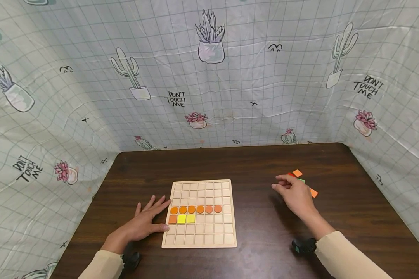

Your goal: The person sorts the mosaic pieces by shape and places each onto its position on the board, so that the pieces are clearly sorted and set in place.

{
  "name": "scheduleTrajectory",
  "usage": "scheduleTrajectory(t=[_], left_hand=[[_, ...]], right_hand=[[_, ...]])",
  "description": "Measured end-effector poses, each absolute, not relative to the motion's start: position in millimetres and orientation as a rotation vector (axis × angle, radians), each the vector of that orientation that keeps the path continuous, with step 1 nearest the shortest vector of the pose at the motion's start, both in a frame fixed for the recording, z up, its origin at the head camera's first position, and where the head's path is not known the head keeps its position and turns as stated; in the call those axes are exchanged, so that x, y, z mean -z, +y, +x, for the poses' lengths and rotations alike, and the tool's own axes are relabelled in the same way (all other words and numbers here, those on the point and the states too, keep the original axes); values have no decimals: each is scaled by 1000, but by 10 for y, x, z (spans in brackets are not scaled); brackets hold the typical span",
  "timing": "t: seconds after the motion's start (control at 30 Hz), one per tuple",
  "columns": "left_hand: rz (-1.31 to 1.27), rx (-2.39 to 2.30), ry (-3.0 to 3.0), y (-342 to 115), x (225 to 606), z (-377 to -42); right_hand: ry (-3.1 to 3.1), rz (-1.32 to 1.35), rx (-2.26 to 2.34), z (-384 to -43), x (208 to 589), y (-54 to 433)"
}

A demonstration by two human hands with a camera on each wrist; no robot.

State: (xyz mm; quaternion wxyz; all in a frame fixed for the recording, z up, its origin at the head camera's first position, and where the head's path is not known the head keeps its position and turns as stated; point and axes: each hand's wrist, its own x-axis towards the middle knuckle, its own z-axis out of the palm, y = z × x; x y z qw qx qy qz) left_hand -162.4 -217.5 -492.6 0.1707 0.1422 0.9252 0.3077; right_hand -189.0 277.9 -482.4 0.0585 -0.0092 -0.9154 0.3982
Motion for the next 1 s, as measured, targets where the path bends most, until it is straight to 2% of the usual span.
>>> scheduleTrajectory(t=[0.6,1.0], left_hand=[[402,-880,2625,-2174,4935,-1628],[407,-859,2634,-2173,4938,-1633]], right_hand=[[-2881,-135,-927,-1844,4889,3496],[-2960,-128,-849,-1827,4980,3702]])
